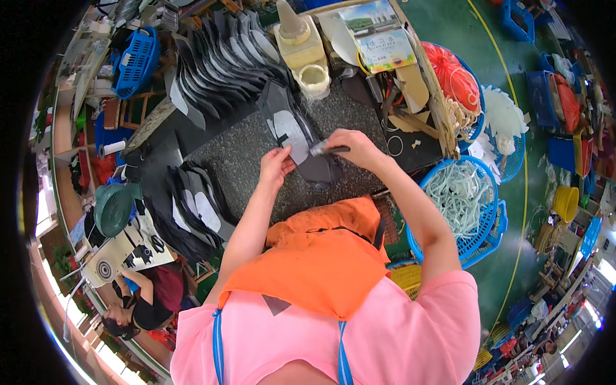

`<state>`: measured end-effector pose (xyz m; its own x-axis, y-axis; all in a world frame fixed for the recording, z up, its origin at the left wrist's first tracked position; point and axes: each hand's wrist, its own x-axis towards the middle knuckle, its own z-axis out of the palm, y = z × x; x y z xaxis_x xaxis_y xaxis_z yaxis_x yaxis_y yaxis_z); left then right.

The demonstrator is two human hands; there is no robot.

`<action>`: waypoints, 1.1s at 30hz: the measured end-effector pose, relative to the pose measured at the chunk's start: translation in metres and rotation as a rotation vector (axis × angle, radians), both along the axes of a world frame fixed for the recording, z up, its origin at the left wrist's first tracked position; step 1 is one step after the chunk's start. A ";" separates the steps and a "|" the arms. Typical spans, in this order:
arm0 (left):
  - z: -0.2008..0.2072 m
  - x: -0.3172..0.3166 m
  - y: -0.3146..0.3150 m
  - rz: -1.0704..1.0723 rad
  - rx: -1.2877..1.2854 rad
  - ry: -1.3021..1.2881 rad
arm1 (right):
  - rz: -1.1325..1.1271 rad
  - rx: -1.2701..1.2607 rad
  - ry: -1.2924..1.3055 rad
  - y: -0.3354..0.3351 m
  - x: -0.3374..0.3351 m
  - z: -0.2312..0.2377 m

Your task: The person is applying glue or adhesive to shoe components using a small brush.

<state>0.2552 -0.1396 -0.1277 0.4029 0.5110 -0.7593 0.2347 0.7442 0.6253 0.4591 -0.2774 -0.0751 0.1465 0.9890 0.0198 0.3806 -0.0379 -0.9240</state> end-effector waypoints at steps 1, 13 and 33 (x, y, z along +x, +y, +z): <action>0.002 0.000 0.001 0.016 0.016 -0.017 | 0.161 -0.125 -0.077 -0.002 0.001 0.000; 0.018 -0.007 -0.011 -0.016 -0.085 -0.252 | 0.123 0.049 -0.315 0.090 -0.022 0.029; 0.072 0.010 0.014 0.334 -0.598 -0.417 | -0.354 -0.133 -0.415 0.072 -0.001 0.028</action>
